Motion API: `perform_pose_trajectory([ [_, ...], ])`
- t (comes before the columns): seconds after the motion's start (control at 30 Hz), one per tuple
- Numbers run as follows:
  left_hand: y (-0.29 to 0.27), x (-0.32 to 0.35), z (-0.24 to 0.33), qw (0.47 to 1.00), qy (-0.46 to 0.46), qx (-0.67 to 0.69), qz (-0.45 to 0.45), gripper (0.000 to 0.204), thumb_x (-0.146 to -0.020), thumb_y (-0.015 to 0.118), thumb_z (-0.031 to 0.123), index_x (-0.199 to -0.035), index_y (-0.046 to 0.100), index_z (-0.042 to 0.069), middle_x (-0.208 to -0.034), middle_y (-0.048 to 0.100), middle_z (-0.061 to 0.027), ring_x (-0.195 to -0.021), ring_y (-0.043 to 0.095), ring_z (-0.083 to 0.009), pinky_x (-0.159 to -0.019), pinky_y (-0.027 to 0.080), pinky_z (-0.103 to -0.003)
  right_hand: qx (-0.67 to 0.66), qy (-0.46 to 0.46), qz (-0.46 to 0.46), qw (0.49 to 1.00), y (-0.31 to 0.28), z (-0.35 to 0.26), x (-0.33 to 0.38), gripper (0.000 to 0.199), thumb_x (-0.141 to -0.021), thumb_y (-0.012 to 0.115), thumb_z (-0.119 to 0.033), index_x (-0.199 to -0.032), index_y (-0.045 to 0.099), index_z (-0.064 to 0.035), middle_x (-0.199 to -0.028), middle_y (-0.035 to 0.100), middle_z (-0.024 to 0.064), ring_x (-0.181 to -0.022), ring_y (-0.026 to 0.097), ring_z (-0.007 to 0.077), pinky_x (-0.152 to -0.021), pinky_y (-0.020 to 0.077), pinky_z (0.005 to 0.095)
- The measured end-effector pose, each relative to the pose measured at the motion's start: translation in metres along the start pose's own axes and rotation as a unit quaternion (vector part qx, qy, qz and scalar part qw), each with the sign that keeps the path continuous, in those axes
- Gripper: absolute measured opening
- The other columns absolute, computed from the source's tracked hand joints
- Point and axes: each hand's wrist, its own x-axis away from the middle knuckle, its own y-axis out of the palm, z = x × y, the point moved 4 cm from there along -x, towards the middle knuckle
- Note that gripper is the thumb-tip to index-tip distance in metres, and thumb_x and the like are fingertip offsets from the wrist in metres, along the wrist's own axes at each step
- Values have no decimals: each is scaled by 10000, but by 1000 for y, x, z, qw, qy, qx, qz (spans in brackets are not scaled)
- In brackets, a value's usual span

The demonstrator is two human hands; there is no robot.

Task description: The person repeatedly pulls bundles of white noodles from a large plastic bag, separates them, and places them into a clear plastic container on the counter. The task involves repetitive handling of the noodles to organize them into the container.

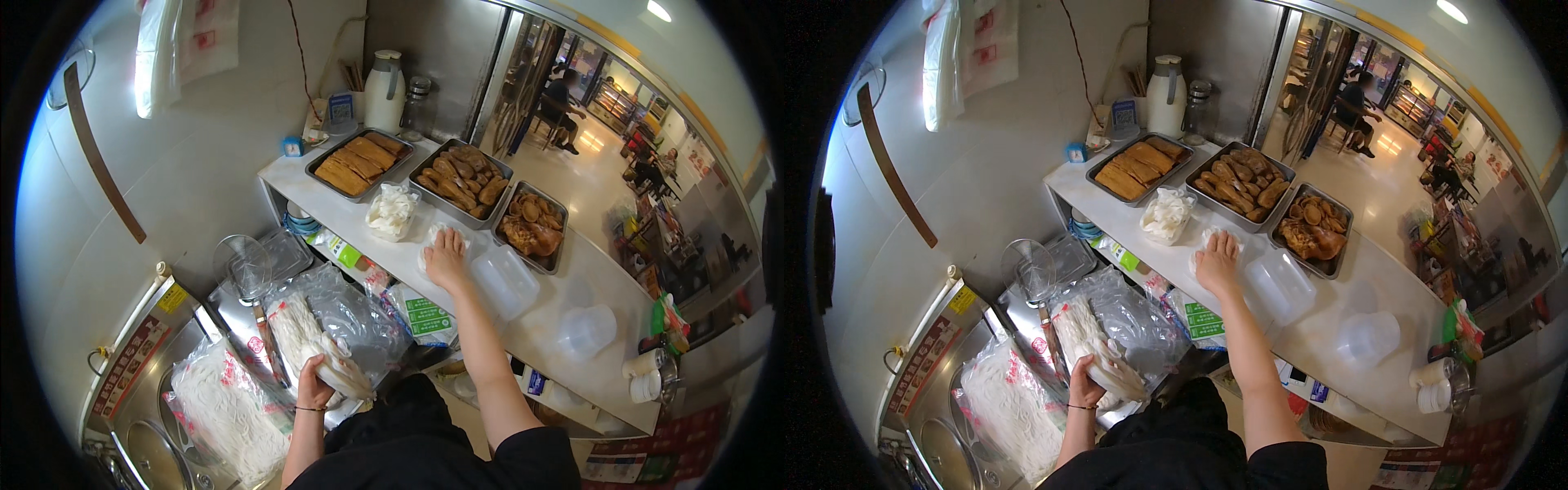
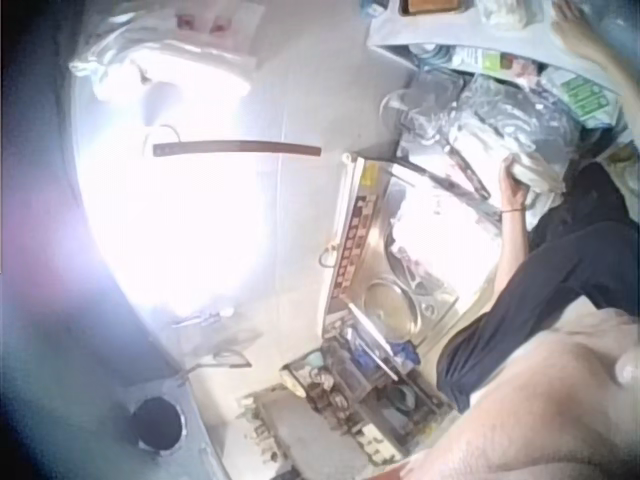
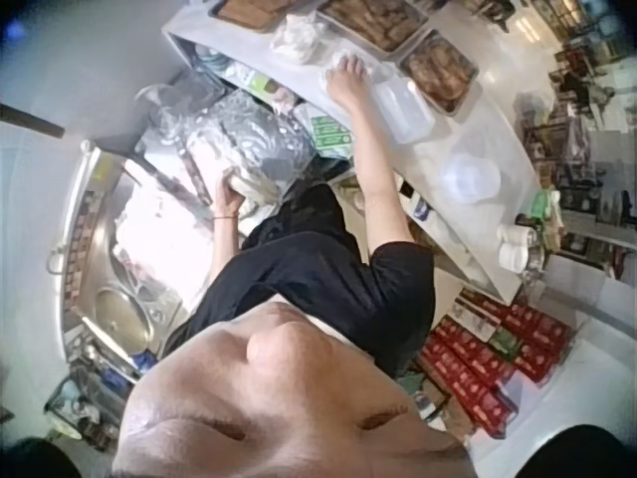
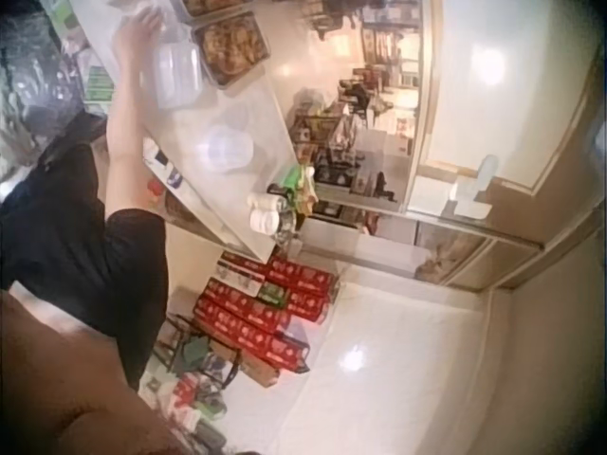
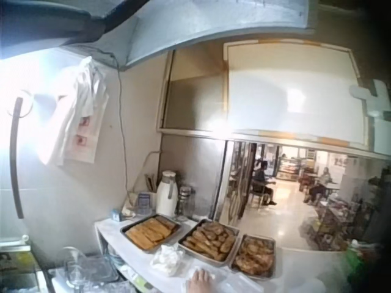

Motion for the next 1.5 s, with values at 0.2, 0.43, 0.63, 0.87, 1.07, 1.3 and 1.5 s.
perform_pose_trajectory([
  [0.2, -4, 6, -1, 1000, 12, -10, -3, 424, -720, 536, 156, -1114, 456, 19, -960, 524, -106, -792, 519, -226, -784, 417, -362, -30, 20, 91, 995, 11, -18, -42, 537, -833, 417, -255, -1245, 274, 57, -1306, 266, 243, -1236, 205, 365, -1030, 128, 432],
  [0.43, 0, 11, -1, 1000, 16, -22, -3, 432, -723, 519, 176, -1119, 454, 17, -939, 531, -105, -799, 519, -238, -781, 417, -385, -24, 57, 120, 991, 20, -35, -65, 513, -835, 411, -278, -1227, 329, 43, -1289, 309, 222, -1214, 246, 365, -1024, 135, 444],
  [0.63, -4, 13, 1, 999, 24, -22, -6, 412, -717, 532, 190, -1095, 486, 33, -960, 539, -102, -835, 509, -228, -792, 408, -351, 18, 35, 117, 992, -15, -51, -46, 468, -841, 404, -356, -1168, 458, -26, -1334, 268, 178, -1253, 177, 350, -1034, 72, 449],
  [0.87, -4, 16, 1, 1000, 26, -9, -4, 403, -715, 537, 177, -1085, 494, 25, -939, 538, -94, -804, 511, -220, -774, 416, -334, -30, 30, 259, 965, -88, -13, 39, 521, -757, 582, -303, -1173, 432, -25, -1291, 315, 197, -1220, 264, 336, -1015, 139, 472],
  [1.07, -15, 9, 3, 999, 39, -2, 8, 384, -724, 533, 174, -1074, 501, 20, -931, 540, -91, -773, 513, -216, -761, 417, -329, 77, 170, 116, 976, -101, 75, 113, 752, -649, 646, -453, -1231, 374, -62, -1325, 254, 202, -1240, 212, 331, -1000, 140, 489],
  [1.3, -13, 5, 1, 1000, 10, 9, 3, 378, -730, 534, 178, -1072, 497, 23, -938, 536, -81, -783, 512, -208, -755, 420, -327, 88, 139, 178, 970, -110, 114, 142, 735, -614, 683, -408, -1189, 396, -51, -1217, 364, 218, -1138, 322, 362, -966, 225, 453],
  [1.5, -12, 6, 0, 1000, 10, 15, 10, 384, -725, 538, 179, -1076, 497, 29, -925, 532, -80, -772, 513, -213, -754, 422, -326, -17, 150, 180, 972, -123, 152, 162, 702, -601, 698, -373, -1142, 405, -37, -1126, 436, 183, -1074, 387, 322, -911, 288, 431],
])
